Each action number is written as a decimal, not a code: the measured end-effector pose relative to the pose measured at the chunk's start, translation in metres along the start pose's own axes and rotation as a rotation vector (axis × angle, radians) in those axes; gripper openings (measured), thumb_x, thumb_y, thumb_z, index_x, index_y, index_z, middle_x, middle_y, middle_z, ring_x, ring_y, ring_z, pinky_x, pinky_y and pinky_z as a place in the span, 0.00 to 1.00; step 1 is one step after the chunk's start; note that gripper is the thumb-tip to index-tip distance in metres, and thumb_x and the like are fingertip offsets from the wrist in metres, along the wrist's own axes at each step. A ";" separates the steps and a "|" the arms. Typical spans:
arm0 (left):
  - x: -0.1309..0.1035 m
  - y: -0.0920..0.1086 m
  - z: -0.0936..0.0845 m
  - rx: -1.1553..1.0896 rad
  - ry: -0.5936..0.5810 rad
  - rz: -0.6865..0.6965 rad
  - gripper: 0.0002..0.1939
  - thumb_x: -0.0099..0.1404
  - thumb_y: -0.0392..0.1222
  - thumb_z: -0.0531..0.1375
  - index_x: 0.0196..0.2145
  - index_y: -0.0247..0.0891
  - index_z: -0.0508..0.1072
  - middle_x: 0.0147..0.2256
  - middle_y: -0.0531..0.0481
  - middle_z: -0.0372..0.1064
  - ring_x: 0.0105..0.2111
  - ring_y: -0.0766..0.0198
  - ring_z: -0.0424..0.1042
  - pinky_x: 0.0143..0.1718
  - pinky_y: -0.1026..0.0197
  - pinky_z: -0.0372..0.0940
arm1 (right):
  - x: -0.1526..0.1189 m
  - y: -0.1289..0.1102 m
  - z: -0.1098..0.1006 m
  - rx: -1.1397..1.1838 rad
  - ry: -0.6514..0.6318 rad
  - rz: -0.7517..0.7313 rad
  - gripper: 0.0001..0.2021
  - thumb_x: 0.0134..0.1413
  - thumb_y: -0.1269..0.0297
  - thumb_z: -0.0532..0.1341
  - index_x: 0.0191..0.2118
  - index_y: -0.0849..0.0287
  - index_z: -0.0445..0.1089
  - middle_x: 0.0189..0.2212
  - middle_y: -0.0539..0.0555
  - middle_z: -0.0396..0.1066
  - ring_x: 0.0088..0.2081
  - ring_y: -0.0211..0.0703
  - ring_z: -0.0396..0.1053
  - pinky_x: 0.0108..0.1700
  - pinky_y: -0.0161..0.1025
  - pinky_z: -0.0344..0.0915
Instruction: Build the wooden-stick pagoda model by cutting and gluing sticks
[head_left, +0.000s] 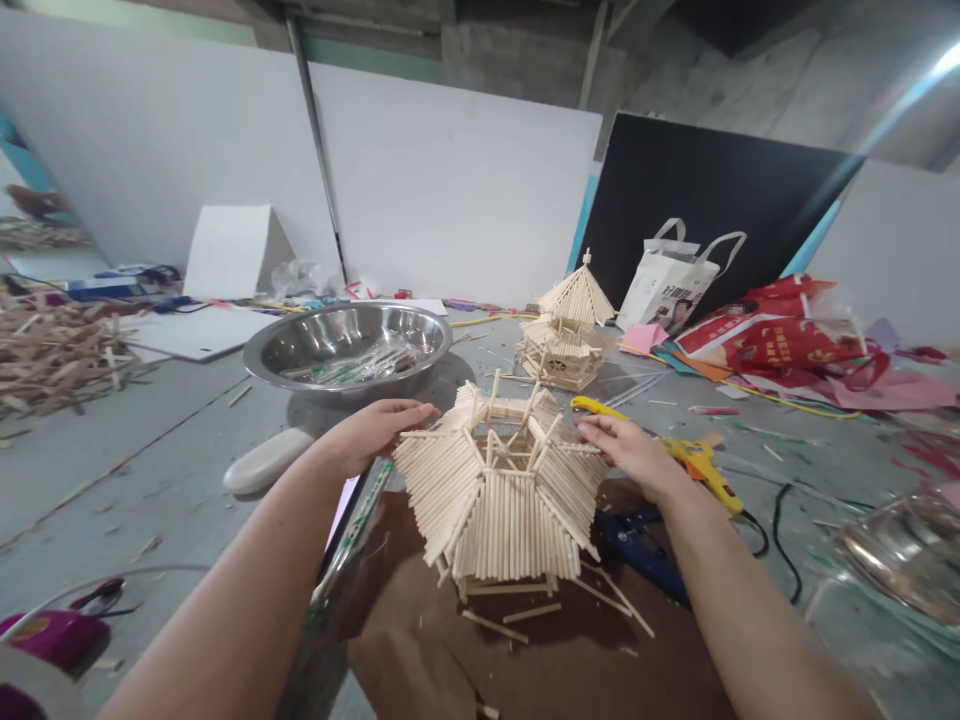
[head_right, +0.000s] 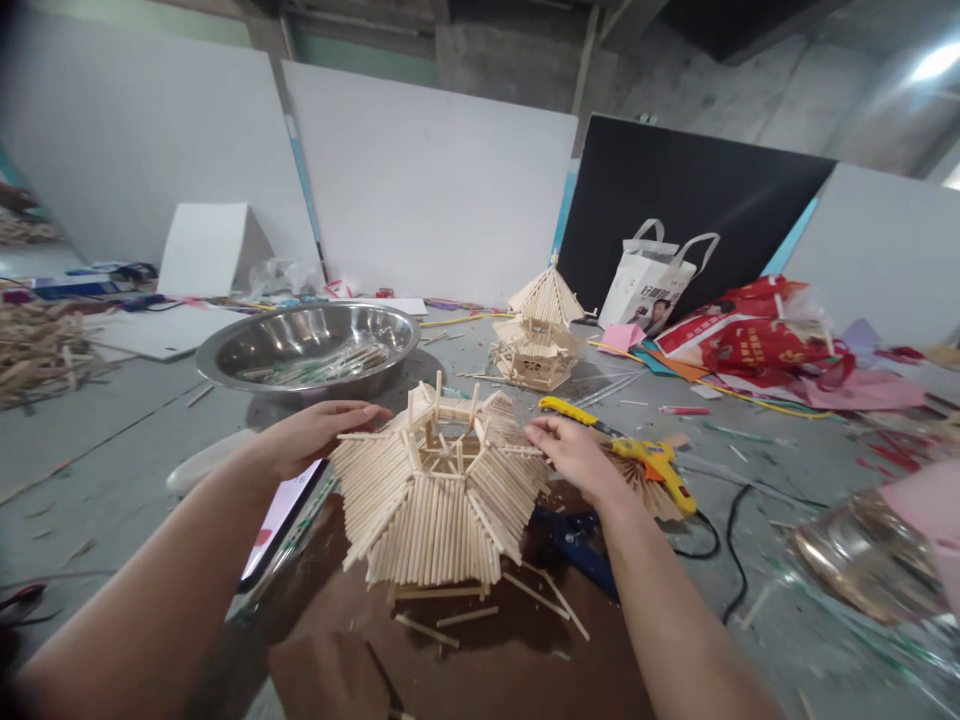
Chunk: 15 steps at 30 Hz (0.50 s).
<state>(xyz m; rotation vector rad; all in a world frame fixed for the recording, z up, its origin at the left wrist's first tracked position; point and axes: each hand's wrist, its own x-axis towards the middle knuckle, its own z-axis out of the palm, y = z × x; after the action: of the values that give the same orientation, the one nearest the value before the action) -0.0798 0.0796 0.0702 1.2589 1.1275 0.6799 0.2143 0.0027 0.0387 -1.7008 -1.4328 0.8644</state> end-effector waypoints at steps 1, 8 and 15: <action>0.003 -0.003 0.000 -0.058 -0.029 -0.009 0.14 0.47 0.43 0.61 0.33 0.35 0.72 0.27 0.47 0.70 0.25 0.64 0.68 0.24 0.65 0.60 | 0.000 0.001 0.001 0.058 -0.010 0.021 0.18 0.45 0.53 0.53 0.40 0.59 0.65 0.32 0.53 0.68 0.30 0.38 0.65 0.29 0.35 0.59; 0.017 -0.017 0.004 -0.270 -0.181 -0.020 0.15 0.49 0.39 0.61 0.37 0.34 0.70 0.32 0.47 0.70 0.28 0.64 0.69 0.29 0.64 0.62 | 0.014 0.008 0.011 0.183 -0.013 0.039 0.20 0.43 0.46 0.53 0.32 0.60 0.66 0.27 0.50 0.65 0.28 0.34 0.61 0.30 0.31 0.56; 0.020 -0.022 0.002 -0.316 -0.321 -0.013 0.16 0.53 0.40 0.57 0.40 0.33 0.69 0.36 0.44 0.70 0.35 0.60 0.69 0.36 0.60 0.63 | 0.048 0.000 0.008 0.102 -0.164 0.118 0.27 0.36 0.38 0.52 0.30 0.60 0.67 0.21 0.49 0.63 0.18 0.32 0.55 0.19 0.31 0.49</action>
<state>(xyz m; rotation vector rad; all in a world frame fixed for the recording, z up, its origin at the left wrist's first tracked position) -0.0747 0.0919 0.0438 1.0441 0.7315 0.5940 0.2144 0.0508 0.0327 -1.6827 -1.3797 1.1458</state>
